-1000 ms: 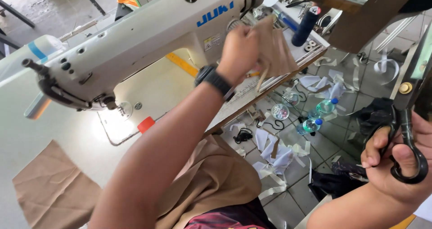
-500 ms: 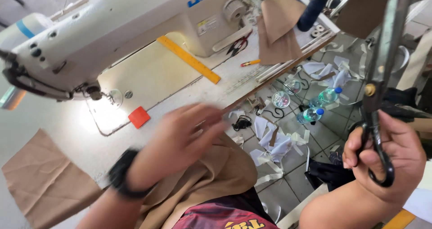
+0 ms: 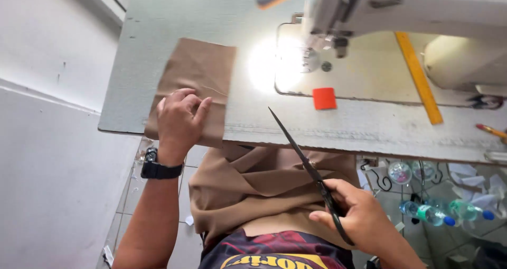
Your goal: The person cuts a piece of brown fabric using scissors, then measures and marks it with a ruler and a red marker. They continue to trim the fabric along the marked lines and fold the edges.
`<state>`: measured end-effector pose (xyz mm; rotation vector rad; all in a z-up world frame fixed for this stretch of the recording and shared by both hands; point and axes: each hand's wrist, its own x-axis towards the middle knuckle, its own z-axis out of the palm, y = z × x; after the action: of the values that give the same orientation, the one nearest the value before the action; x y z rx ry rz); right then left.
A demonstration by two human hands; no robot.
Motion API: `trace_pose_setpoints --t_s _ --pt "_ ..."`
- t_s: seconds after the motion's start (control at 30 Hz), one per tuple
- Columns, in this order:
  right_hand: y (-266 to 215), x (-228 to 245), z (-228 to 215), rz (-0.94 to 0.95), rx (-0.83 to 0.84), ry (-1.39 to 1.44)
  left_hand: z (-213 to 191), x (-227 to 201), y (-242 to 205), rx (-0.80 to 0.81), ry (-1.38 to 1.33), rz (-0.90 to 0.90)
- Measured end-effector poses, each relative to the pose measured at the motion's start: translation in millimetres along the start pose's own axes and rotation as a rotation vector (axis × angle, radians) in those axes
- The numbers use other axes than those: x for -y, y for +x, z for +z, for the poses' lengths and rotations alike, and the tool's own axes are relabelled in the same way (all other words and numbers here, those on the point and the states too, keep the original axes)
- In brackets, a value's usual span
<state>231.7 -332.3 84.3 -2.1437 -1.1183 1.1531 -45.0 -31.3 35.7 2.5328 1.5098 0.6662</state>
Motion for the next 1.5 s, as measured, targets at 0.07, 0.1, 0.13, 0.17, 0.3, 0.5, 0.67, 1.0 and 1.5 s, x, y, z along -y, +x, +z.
trace_pose_setpoints --t_s 0.07,0.1,0.13,0.17,0.3,0.5,0.67,1.0,1.5 --pt "18.8 13.9 14.3 0.046 0.074 0.103 6.1 22.2 8.0 -0.074 -0.079 0.084" --pt "22.1 18.1 16.9 0.044 0.081 0.088 8.5 27.4 10.0 -0.078 -0.083 0.068" --pt "25.8 21.5 19.1 0.114 0.111 0.121 11.8 32.2 12.2 -0.060 -0.068 0.080" --pt "27.6 23.3 22.7 0.190 0.143 0.153 15.9 37.3 10.7 -0.035 -0.053 0.090" --pt "33.0 23.3 22.3 0.335 0.122 0.198 2.4 57.4 24.1 0.116 -0.213 0.250" --pt "30.2 -32.2 33.2 0.505 0.202 0.362 6.2 50.3 31.9 0.222 0.023 0.220" --pt "34.2 -13.7 58.4 0.509 0.217 0.444 17.2 19.6 18.9 0.129 0.022 0.319" --pt "54.8 49.1 62.7 0.569 0.214 0.316 18.0 0.0 15.1 0.155 0.018 0.308" --pt "60.2 37.8 67.8 0.391 0.210 0.278 11.8 -8.8 3.9 0.164 0.022 0.307"
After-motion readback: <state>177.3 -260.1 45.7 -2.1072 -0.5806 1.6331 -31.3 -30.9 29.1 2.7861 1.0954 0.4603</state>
